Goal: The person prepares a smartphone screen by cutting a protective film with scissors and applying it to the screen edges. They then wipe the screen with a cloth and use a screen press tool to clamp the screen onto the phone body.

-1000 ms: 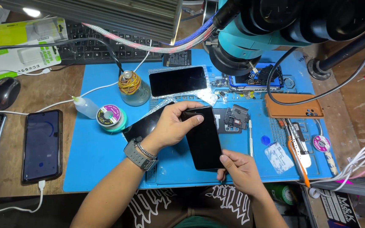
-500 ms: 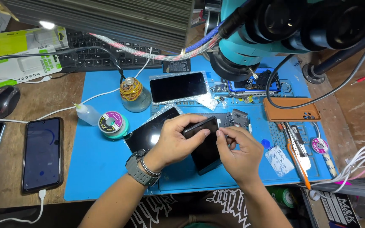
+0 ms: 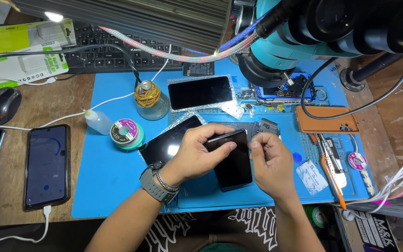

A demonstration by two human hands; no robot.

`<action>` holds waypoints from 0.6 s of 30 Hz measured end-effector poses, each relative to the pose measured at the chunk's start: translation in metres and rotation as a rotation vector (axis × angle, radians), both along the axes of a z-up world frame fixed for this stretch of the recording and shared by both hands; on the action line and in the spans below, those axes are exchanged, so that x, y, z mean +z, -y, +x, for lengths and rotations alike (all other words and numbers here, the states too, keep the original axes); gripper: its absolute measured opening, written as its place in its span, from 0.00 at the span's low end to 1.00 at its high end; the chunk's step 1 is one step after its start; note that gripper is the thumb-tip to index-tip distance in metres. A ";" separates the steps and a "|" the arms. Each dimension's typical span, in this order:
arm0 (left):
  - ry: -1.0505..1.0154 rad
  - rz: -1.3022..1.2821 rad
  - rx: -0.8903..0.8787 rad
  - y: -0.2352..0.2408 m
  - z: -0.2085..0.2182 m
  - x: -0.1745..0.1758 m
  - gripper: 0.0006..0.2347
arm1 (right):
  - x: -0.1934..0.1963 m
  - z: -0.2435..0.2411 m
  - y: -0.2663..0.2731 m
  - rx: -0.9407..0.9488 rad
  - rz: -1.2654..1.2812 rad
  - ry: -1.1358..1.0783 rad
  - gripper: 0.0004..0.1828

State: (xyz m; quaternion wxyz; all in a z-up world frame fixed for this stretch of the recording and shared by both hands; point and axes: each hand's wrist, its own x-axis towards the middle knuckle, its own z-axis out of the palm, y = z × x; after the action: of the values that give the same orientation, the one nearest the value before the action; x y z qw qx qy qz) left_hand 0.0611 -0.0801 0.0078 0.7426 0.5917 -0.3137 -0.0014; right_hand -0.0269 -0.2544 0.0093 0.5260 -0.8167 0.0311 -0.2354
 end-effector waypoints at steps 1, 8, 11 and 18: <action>-0.002 0.006 0.004 0.000 0.000 0.000 0.10 | 0.002 -0.001 -0.001 -0.014 -0.004 -0.002 0.08; 0.072 0.009 0.012 0.000 -0.002 0.007 0.10 | 0.007 -0.009 -0.017 -0.144 -0.189 0.126 0.06; 0.110 0.013 0.026 0.001 -0.008 0.010 0.11 | 0.008 -0.010 -0.018 -0.184 -0.261 0.175 0.06; 0.317 0.192 -0.031 -0.009 -0.015 0.007 0.14 | 0.037 -0.015 -0.015 -0.154 -0.498 0.108 0.06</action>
State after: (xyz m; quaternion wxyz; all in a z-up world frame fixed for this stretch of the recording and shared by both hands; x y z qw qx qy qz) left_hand 0.0462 -0.0712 0.0151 0.6239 0.6475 -0.4346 0.0506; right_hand -0.0414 -0.2398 0.0461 0.2904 -0.9023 0.0064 -0.3185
